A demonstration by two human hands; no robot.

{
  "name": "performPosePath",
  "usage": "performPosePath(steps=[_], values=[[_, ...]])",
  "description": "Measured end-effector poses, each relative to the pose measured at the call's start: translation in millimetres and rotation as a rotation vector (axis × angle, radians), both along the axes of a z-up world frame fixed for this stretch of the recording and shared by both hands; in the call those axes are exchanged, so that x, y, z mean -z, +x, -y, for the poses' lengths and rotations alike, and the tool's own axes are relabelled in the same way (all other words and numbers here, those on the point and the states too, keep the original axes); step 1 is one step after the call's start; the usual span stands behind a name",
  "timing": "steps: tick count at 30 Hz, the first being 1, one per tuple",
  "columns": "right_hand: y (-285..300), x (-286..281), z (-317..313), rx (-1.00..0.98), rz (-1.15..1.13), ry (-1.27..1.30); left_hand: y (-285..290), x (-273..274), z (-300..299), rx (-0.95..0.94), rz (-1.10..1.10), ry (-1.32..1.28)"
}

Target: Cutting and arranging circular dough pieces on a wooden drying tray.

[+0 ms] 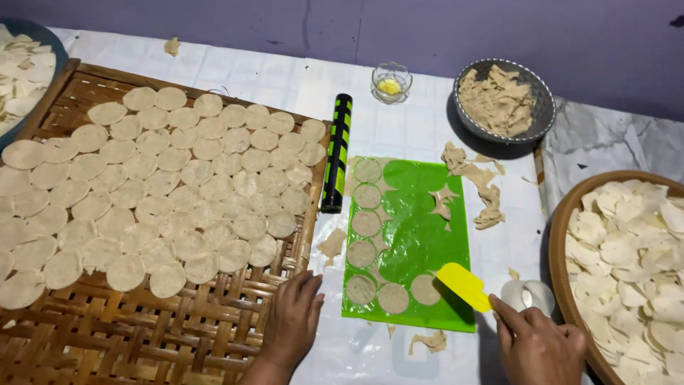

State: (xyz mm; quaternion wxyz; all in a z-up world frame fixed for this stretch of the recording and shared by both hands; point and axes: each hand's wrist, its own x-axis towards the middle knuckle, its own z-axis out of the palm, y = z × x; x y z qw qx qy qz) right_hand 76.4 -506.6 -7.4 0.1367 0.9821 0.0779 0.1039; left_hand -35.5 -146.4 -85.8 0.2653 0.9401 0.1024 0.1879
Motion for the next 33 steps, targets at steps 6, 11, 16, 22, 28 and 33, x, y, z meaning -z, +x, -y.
performPosePath(steps=[6, 11, 16, 22, 28, 33], values=[[-33, 18, 26, 0.011, -0.08, -0.134, 2, 1, 3, -0.034, 0.02, 0.09], [-40, 23, 12, 0.046, -0.232, -0.092, 1, 4, 4, -0.042, 0.005, 0.107], [-43, 9, -4, 0.057, -0.234, -0.023, 2, 5, 3, -0.057, 0.018, 0.118], [-35, 35, 2, -0.039, -0.173, 0.018, -1, 3, 6, -0.045, 0.026, 0.144], [-32, 32, -1, -0.108, -0.072, 0.281, 4, -7, 4, -0.07, 0.09, -0.106], [-37, 26, -13, -0.41, 0.019, 0.503, 8, -118, 42, -0.259, -0.44, -0.947]])
